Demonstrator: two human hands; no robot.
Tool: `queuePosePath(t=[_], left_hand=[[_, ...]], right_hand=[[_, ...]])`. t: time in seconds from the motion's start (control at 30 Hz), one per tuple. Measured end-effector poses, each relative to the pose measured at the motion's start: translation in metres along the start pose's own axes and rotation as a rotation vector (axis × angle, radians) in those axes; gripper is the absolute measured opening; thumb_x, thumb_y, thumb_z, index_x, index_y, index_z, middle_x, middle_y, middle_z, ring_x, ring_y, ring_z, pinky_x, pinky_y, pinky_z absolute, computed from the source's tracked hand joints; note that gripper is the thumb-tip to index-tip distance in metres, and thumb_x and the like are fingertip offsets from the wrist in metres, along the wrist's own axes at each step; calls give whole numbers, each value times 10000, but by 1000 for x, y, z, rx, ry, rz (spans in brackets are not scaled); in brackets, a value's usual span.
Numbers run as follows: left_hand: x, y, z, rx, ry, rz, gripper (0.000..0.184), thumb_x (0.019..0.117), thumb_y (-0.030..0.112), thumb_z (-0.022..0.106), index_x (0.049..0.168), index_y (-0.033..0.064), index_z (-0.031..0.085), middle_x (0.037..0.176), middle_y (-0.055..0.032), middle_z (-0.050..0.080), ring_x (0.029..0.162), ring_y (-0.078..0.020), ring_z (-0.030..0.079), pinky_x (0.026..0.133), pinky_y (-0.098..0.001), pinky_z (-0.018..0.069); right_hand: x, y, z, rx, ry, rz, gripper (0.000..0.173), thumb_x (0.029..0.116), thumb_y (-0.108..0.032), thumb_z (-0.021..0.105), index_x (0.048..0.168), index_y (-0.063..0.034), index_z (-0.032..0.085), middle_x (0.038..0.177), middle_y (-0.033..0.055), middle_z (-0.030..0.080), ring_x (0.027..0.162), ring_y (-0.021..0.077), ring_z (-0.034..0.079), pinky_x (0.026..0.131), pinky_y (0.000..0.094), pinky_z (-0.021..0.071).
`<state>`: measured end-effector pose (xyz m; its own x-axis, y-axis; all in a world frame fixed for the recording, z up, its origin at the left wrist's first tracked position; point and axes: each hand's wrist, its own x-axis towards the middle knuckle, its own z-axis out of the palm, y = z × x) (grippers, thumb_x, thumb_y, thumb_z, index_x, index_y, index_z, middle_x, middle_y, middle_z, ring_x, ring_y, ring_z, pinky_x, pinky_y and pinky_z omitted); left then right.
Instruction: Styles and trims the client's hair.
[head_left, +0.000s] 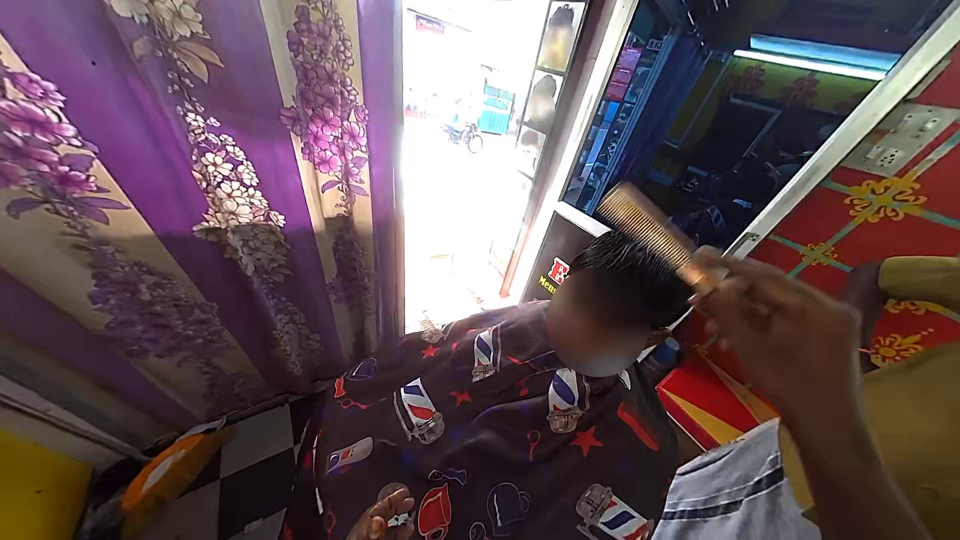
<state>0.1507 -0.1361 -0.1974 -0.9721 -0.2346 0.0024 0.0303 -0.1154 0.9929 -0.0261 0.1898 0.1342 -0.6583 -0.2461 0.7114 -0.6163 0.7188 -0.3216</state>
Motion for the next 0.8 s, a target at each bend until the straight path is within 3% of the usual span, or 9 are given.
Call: queuePosePath(t=[0.1, 0.17, 0.27, 0.37, 0.5, 0.57, 0.67, 0.8], left_hand=[[4, -1, 0, -5, -24, -33, 578, 1100, 402, 315, 1370, -70, 511, 1277, -179, 646, 1080, -238, 675, 924, -437, 564], [6, -3, -3, -15, -42, -43, 558, 1105, 375, 308, 1364, -71, 519, 1268, -178, 652, 1077, -236, 678, 924, -439, 565], [4, -8, -8, -22, -37, -53, 527, 1106, 351, 315, 1342, -61, 544, 1253, -169, 665, 1079, -237, 686, 923, -438, 572], [3, -12, -11, -36, -16, -99, 494, 1102, 316, 332, 1312, -63, 570, 1233, -174, 678, 1066, -233, 697, 926, -433, 576], [6, -17, -14, -42, -51, -127, 465, 1098, 289, 347, 1303, -60, 576, 1215, -157, 689, 1049, -212, 696, 914, -415, 574], [7, -21, -16, -56, -64, -127, 454, 1096, 288, 363, 1298, -54, 583, 1202, -143, 695, 1041, -203, 698, 912, -410, 575], [7, -24, -18, -76, -72, -132, 447, 1099, 291, 375, 1300, -50, 583, 1194, -137, 700, 1047, -203, 698, 920, -411, 573], [7, -28, -25, -72, -88, -140, 460, 1097, 298, 375, 1301, -57, 584, 1203, -149, 698, 1058, -219, 698, 923, -422, 576]], right_hand=[[44, 27, -14, 104, -19, 356, 265, 1004, -179, 658, 1262, -148, 714, 765, 23, 687, 517, 72, 534, 455, 232, 428], [43, 30, -13, 184, -62, 415, 256, 1003, -125, 645, 1244, -136, 730, 735, 17, 662, 496, 56, 482, 443, 200, 389], [14, 8, -3, 71, -99, 208, 276, 977, -171, 673, 1245, -151, 739, 758, -10, 684, 526, 55, 533, 471, 228, 459], [-22, -7, 18, -136, -103, -30, 333, 972, -280, 631, 1283, -213, 730, 723, -63, 653, 501, 22, 482, 444, 237, 425], [-53, -7, 47, -407, -21, -278, 340, 984, -213, 582, 1284, -182, 739, 705, 18, 655, 504, 119, 528, 433, 312, 431], [-61, 0, 55, -499, -30, -335, 341, 986, -192, 586, 1295, -193, 732, 744, 47, 678, 539, 176, 589, 446, 341, 465], [-69, 9, 62, -609, -69, -384, 351, 987, -203, 585, 1311, -211, 720, 738, 44, 655, 542, 197, 586, 430, 342, 441], [-69, -16, 63, -660, -212, -358, 364, 995, -218, 559, 1325, -251, 709, 718, 14, 637, 537, 196, 588, 423, 359, 434]])
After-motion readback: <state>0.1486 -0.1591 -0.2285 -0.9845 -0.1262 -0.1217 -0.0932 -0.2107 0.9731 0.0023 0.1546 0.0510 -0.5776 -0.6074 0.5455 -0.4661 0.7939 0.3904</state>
